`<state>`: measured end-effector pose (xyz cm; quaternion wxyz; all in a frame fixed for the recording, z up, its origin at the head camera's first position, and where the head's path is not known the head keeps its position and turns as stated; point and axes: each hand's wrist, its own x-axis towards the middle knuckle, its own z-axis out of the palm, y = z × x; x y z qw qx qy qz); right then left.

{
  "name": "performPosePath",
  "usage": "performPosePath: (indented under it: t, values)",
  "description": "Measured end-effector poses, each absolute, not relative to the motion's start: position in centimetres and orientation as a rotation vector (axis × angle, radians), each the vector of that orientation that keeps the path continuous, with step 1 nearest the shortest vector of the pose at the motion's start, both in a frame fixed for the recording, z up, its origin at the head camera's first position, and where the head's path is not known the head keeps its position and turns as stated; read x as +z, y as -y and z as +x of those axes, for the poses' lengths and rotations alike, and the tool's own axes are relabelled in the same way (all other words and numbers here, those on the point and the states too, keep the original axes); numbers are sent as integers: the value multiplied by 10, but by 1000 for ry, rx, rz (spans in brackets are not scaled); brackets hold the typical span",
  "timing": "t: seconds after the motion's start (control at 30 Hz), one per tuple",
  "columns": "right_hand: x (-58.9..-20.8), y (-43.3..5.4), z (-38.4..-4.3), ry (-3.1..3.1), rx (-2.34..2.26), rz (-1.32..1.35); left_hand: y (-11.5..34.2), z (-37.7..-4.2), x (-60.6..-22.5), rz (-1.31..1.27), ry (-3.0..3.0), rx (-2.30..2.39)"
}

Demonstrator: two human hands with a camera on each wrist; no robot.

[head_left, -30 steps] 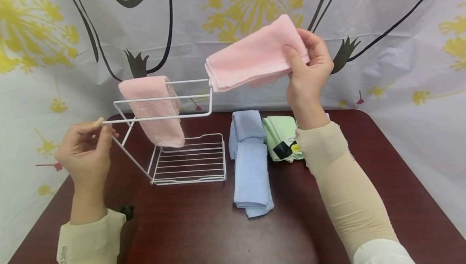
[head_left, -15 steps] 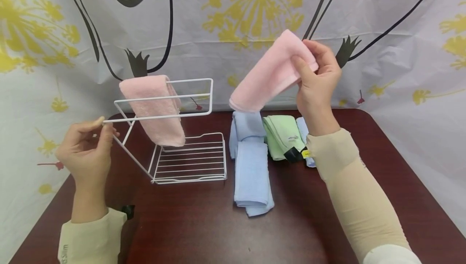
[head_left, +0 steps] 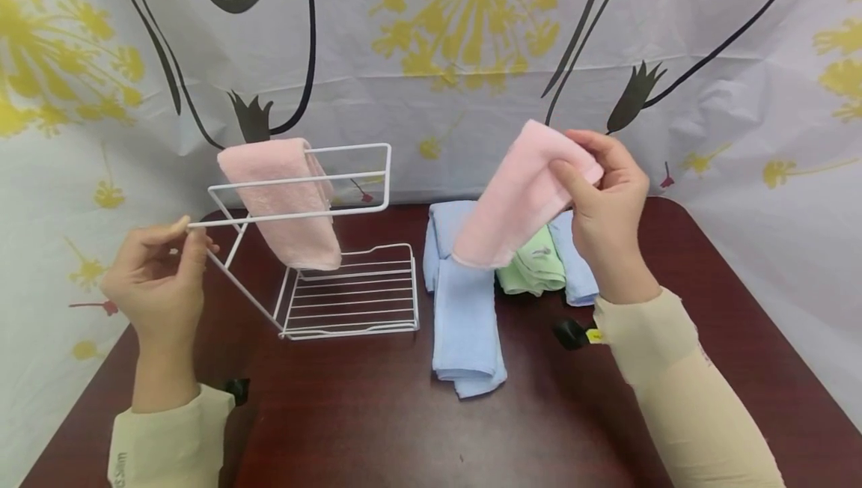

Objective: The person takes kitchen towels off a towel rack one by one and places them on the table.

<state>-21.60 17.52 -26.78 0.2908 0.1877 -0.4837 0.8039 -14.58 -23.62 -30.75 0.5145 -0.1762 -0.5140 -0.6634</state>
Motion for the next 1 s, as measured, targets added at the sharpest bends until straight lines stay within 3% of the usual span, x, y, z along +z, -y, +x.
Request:
performPosePath:
  t: [1.0]
  values:
    - [-308,-240,-163,2182,2115,719,235,-145,-307,-426,1224,-1584]
